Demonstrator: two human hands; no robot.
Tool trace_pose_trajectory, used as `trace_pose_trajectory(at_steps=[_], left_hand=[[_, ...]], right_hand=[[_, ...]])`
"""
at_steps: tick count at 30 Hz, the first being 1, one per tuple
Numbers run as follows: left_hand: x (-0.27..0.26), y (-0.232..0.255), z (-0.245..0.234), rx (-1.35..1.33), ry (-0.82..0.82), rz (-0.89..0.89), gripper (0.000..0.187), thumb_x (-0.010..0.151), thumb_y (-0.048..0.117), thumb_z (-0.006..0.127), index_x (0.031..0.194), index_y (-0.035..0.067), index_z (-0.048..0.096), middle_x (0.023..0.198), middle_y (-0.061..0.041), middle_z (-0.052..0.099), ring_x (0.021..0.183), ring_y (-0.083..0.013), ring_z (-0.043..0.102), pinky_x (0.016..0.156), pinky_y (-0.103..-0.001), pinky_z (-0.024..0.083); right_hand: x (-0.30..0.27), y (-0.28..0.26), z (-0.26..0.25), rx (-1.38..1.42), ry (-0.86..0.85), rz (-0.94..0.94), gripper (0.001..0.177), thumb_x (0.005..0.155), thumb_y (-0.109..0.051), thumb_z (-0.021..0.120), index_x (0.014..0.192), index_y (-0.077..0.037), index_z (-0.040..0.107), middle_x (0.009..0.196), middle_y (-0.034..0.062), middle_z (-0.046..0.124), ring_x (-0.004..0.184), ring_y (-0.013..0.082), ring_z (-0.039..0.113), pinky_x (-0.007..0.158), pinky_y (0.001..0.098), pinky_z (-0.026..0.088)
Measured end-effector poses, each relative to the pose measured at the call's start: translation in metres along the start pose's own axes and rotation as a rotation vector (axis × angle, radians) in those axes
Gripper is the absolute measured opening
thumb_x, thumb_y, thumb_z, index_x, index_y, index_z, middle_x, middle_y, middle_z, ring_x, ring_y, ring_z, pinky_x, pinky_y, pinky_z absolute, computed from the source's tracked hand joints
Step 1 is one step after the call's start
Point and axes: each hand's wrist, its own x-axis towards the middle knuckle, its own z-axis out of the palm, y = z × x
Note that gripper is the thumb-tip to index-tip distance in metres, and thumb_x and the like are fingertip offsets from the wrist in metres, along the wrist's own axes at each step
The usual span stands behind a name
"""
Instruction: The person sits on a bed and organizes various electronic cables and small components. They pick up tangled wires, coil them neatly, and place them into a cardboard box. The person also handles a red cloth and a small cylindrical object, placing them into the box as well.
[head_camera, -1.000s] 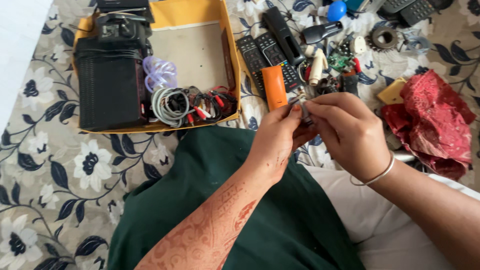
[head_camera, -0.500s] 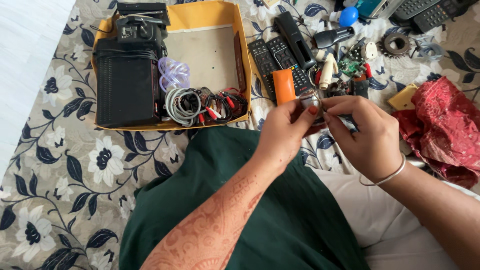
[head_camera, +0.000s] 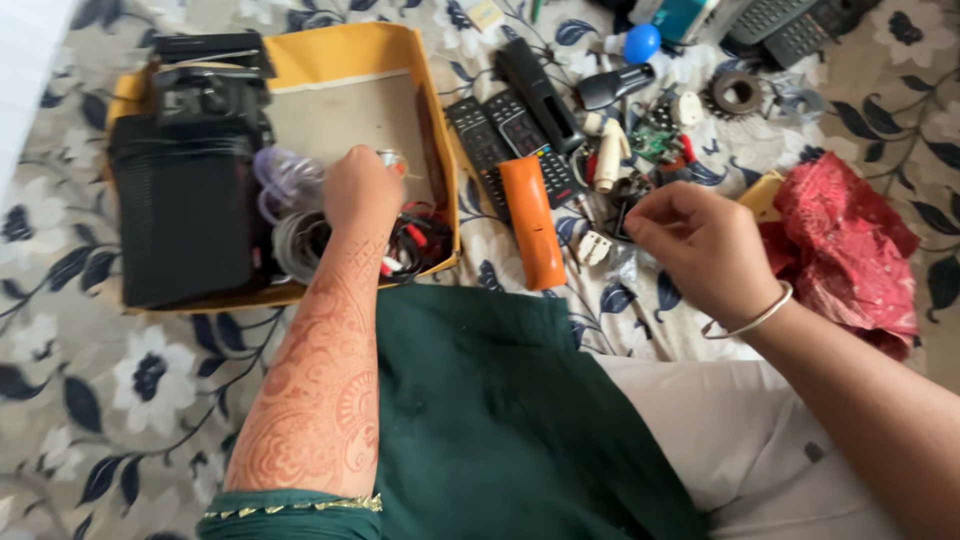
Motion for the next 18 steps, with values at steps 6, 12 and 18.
trace_pose_trajectory(at_steps=[6,12,18], left_hand=[[0.018,0.006,0.017,0.063,-0.152,-0.065,0.028,0.091,0.029,0.071,0.104,0.005,0.077,0.106,-0.025,0.072,0.101,-0.0442,0.068,0.085,-0.053,0.055],[0.017,0.002,0.009,0.151,-0.169,0.043,0.045,0.086,0.042,0.080,0.097,-0.001,0.076,0.101,-0.027,0.072,0.100,-0.0428,0.069,0.087,-0.050,0.054],[0.020,0.002,0.014,0.023,-0.226,-0.083,0.040,0.089,0.035,0.080,0.095,-0.004,0.075,0.094,-0.026,0.075,0.095,-0.0404,0.073,0.085,-0.047,0.056]], right_hand=[[0.004,-0.004,0.002,0.005,-0.062,0.091,0.016,0.092,-0.017,0.074,0.100,-0.003,0.074,0.080,0.0009,0.071,0.071,0.0052,0.061,0.065,0.0238,0.052],[0.008,-0.002,0.000,0.095,-0.107,0.126,0.015,0.093,-0.017,0.073,0.099,-0.003,0.072,0.081,0.0000,0.071,0.071,0.0039,0.061,0.063,0.0224,0.050],[0.006,-0.005,-0.004,0.122,-0.112,0.130,0.015,0.094,-0.017,0.071,0.098,-0.002,0.072,0.081,0.0006,0.072,0.072,0.0039,0.062,0.064,0.0227,0.051]])
